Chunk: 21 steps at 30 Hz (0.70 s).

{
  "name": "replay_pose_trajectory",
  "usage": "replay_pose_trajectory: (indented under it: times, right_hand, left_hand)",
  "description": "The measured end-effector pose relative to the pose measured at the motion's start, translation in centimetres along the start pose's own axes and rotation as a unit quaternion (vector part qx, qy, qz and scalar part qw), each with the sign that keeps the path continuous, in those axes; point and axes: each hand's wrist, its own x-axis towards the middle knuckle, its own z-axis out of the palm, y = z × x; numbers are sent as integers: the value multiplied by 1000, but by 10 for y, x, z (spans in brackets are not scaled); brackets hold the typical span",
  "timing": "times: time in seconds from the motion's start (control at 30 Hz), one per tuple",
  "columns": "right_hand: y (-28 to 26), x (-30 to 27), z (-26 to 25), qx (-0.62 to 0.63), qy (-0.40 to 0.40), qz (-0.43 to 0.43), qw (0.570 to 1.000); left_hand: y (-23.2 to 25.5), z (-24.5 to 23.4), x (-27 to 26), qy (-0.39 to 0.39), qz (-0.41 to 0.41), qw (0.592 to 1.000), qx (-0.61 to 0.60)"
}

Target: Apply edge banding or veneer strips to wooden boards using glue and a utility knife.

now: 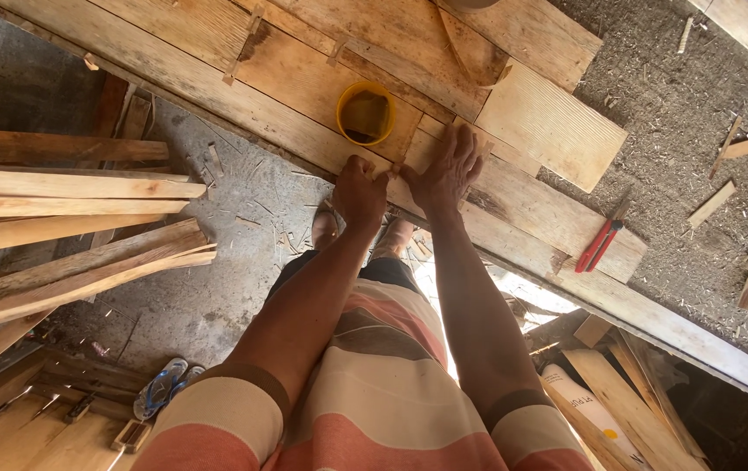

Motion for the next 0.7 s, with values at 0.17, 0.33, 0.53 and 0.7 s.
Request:
replay_pose_trajectory:
  times: [0.17,0.33,0.53,0.7]
  right_hand:
    - [1,2,0,1,-10,9,1000]
    - [1,-3,-2,12,3,-6,1000]
    - [7,-4,1,7,4,-26,1000]
    - [5,6,-1,17,39,-13,999]
  left_hand:
    - [-9,7,1,21,23,1000,5]
    - [-19,11,5,35,25,999,3]
    - [-24,8,5,38,47,997,-47]
    - [-30,2,6,15,45,997,-54]
